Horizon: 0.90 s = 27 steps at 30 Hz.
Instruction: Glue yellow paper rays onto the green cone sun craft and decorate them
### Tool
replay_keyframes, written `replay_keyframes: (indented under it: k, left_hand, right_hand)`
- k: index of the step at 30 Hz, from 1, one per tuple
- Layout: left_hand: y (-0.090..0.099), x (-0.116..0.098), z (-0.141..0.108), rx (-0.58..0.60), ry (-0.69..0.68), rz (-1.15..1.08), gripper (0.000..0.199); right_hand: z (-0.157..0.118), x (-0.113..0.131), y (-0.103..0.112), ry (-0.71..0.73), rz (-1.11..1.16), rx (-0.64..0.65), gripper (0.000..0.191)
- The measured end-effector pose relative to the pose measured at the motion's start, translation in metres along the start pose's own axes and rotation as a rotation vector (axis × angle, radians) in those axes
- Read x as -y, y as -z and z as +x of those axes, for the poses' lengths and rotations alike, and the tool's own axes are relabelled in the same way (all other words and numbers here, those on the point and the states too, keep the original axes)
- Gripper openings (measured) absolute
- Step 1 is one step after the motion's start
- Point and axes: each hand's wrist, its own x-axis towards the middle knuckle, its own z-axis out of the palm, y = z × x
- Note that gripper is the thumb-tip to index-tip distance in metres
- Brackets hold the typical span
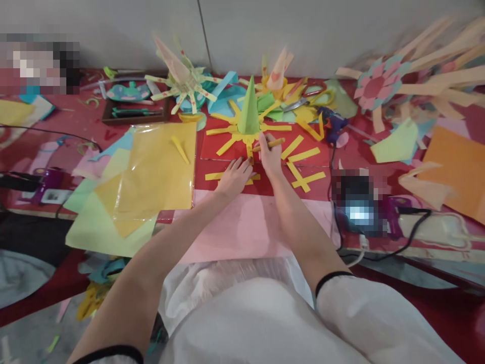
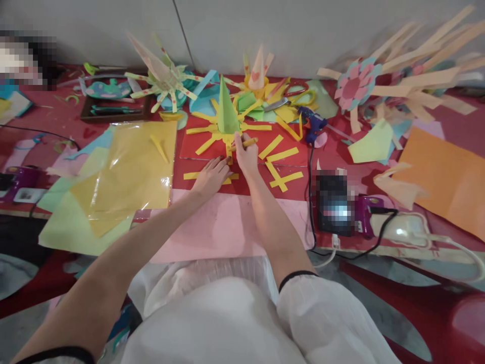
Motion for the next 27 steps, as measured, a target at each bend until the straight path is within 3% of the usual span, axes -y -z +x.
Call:
replay_keyframes:
  k: [9, 16, 27]
  left_hand:
    - [0.006, 0.002, -0.002, 0.028, -0.081, 0.102, 0.023]
    - [0.008, 0.002, -0.004, 0.037, -0.113, 0.118, 0.025]
    - [0.017, 0.006, -0.004, 0.044, -0.015, -0.030, 0.022]
  right_hand:
    - [-0.008, 0.002, -0.007, 0.009, 0.007, -0.189, 0.041]
    - [-0.009, 0.009, -0.006, -0.049, -0.023, -0.184, 0.042]
    - [-0.009, 0.020, -0.007, -0.124, -0.070, -0.125, 0.036]
